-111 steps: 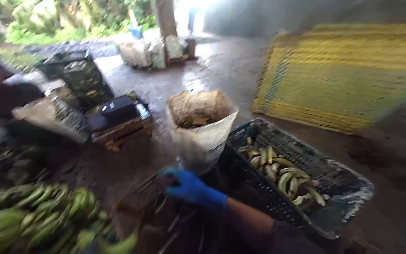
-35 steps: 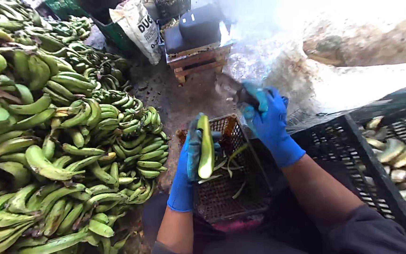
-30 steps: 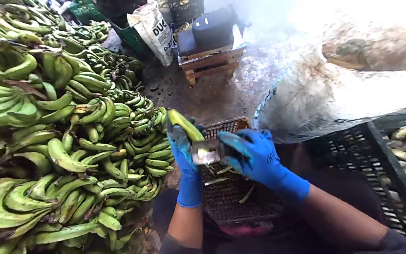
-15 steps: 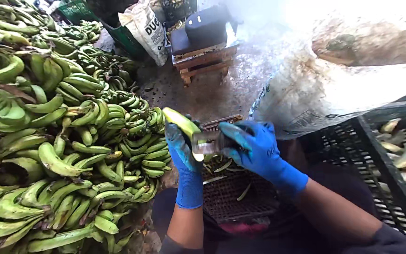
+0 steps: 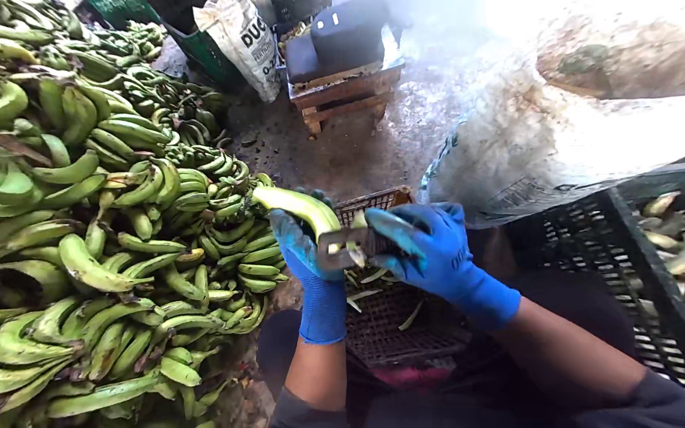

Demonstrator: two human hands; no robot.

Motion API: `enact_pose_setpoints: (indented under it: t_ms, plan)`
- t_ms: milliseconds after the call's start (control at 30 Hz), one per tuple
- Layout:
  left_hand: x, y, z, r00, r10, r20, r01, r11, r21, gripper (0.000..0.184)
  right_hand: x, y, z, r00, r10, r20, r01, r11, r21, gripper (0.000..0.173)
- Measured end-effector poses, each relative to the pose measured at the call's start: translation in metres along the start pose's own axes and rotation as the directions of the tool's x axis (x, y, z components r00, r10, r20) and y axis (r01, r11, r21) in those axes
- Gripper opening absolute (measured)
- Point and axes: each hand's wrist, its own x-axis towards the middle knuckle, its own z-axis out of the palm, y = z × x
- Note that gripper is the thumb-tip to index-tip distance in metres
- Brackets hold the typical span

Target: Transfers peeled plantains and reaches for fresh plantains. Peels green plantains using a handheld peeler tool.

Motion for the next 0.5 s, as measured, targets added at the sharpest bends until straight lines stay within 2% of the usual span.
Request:
enact_pose_setpoints:
  t_ms: [67, 167, 233, 267, 367, 433, 500]
  plan:
    - [-0.003, 0.004, 0.002, 0.998, 0.034, -0.052, -0.037, 0.998, -0.049, 0.048, -0.003, -0.003, 0.0, 0.997, -0.076, -0.02, 0.076, 0.997, -0.017, 0.045]
    - [-0.008, 0.005, 0.001, 0.996, -0.04, 0.081, 0.048, 0.995, -0.091, 0.053, 0.0, 0.003, 0.0, 0.997, -0.074, -0.015, 0.074, 0.997, 0.006, 0.05]
    - [-0.004, 0.007, -0.003, 0.985, -0.043, 0.165, 0.063, 0.991, -0.12, 0.052, 0.0, 0.001, 0.001, 0.997, -0.075, -0.027, 0.076, 0.996, 0.046, 0.049]
    - [-0.002, 0.009, -0.004, 0.986, -0.033, 0.164, 0.055, 0.989, -0.134, 0.049, -0.001, 0.001, 0.002, 0.997, -0.059, -0.041, 0.062, 0.994, 0.09, 0.05]
    - [0.0, 0.011, 0.002, 1.0, 0.024, 0.017, -0.022, 0.99, -0.14, 0.033, 0.0, 0.002, 0.005, 0.996, 0.053, -0.073, -0.04, 0.985, 0.17, 0.05]
    - [-0.005, 0.008, 0.008, 0.995, 0.038, -0.095, -0.05, 0.991, -0.122, 0.034, -0.003, -0.001, 0.006, 0.996, 0.063, -0.062, -0.055, 0.991, 0.123, 0.05]
    - [-0.009, 0.005, 0.01, 0.993, 0.015, -0.117, -0.03, 0.991, -0.127, 0.038, -0.005, -0.005, 0.007, 0.999, 0.015, -0.046, -0.012, 0.998, 0.066, 0.049]
